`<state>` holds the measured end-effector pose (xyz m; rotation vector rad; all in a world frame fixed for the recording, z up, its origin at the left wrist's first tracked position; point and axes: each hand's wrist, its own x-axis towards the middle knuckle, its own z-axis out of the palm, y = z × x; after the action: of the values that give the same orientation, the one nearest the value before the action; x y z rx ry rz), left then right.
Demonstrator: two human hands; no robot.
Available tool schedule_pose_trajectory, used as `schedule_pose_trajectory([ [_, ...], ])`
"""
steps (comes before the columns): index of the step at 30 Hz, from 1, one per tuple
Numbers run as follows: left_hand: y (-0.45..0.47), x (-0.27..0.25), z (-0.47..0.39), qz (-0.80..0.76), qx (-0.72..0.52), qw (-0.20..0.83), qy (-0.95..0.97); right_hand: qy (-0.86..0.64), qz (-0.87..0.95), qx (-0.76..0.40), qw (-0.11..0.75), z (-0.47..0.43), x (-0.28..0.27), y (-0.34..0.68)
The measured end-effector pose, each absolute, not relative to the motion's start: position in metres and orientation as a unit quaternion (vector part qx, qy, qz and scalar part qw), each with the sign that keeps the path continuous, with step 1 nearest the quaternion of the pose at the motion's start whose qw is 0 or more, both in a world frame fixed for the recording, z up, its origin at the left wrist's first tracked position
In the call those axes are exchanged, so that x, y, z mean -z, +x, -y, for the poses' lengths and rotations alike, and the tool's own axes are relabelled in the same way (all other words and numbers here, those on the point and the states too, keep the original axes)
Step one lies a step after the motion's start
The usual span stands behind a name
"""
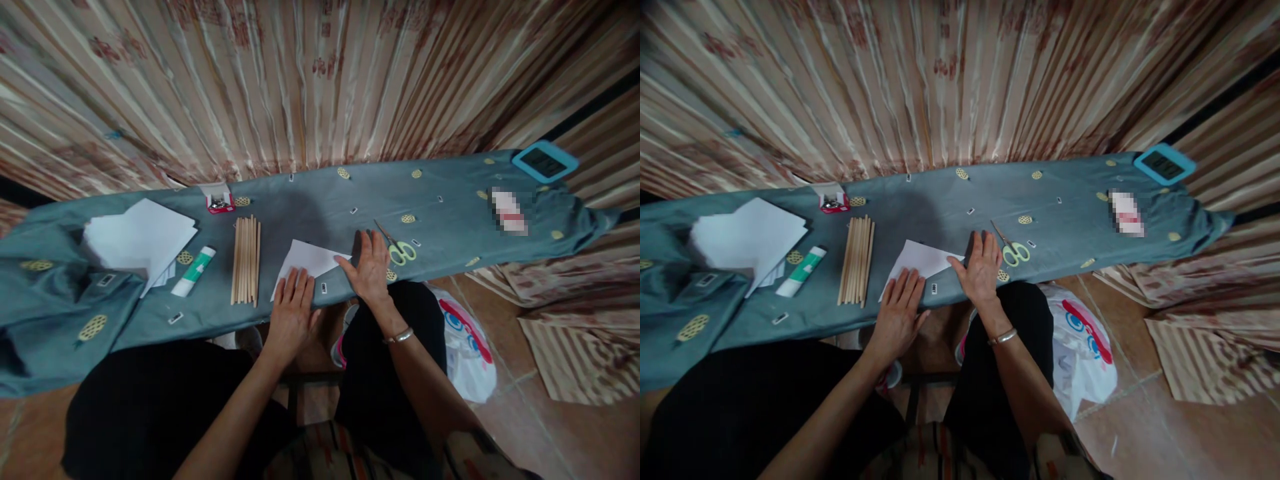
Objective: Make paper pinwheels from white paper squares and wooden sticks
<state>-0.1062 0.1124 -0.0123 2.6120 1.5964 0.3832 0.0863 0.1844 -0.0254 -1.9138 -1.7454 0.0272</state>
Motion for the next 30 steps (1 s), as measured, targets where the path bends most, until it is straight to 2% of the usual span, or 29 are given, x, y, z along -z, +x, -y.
schedule_pose_trajectory([
  [6, -0.106, 0.009, -0.114, -0.518, -0.106, 0.038, 0.848, -0.661, 0.695, -0.039, 0.281, -0.173, 0.028, 0.056],
  [16, -0.145, 0.017, -0.093, -0.505, -0.117, 0.029, 0.855, -0.702, 0.647, -0.036, 0.297, -0.188, 0.035, 0.098],
  [30, -0.170, 0.023, -0.062, -0.486, -0.123, 0.010, 0.865, -0.716, 0.633, -0.031, 0.293, -0.194, 0.042, 0.101],
])
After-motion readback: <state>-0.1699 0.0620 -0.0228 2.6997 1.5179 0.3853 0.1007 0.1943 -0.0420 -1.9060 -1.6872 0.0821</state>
